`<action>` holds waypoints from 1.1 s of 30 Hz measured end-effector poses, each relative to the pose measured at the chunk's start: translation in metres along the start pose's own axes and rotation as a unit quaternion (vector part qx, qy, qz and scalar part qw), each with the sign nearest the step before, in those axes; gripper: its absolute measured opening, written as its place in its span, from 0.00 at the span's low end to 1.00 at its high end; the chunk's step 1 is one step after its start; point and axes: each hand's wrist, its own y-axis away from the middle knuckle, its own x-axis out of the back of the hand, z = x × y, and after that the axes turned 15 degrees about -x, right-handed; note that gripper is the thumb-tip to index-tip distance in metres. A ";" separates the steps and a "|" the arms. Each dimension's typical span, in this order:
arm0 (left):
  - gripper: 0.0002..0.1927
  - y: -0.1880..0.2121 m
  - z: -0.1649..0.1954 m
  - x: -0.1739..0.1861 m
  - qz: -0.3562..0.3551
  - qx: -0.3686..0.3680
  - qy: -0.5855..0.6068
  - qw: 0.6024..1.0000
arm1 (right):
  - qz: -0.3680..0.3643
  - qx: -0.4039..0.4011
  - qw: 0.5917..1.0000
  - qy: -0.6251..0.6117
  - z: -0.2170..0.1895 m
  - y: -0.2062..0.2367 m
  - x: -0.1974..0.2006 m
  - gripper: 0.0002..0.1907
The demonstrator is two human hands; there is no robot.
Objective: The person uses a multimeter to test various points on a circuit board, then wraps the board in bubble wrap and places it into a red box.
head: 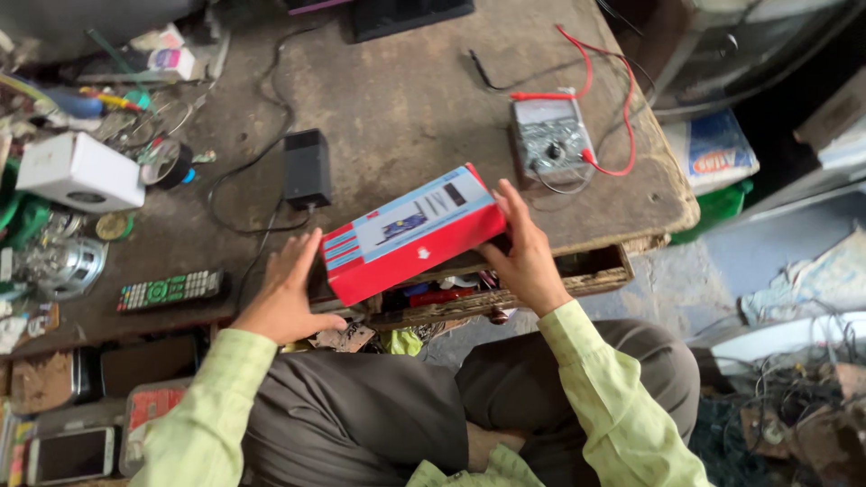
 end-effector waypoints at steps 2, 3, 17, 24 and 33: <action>0.73 0.006 -0.017 -0.016 0.023 0.018 0.022 0.999 | 0.001 -0.047 0.999 -0.020 0.002 -0.003 -0.005 0.46; 0.70 0.002 -0.021 -0.027 0.055 0.001 0.043 0.998 | 0.004 -0.072 0.997 -0.027 0.003 -0.005 -0.006 0.45; 0.41 -0.030 0.069 0.042 0.311 -0.265 -0.022 0.912 | -0.032 -0.200 0.968 -0.145 -0.006 -0.024 0.010 0.45; 0.39 -0.038 0.089 0.055 0.293 -0.284 -0.010 0.913 | -0.072 0.160 0.982 0.066 -0.151 0.014 0.025 0.46; 0.54 -0.043 0.098 0.057 0.313 -0.281 -0.080 0.904 | -0.090 0.273 0.928 0.236 -0.214 -0.008 -0.007 0.30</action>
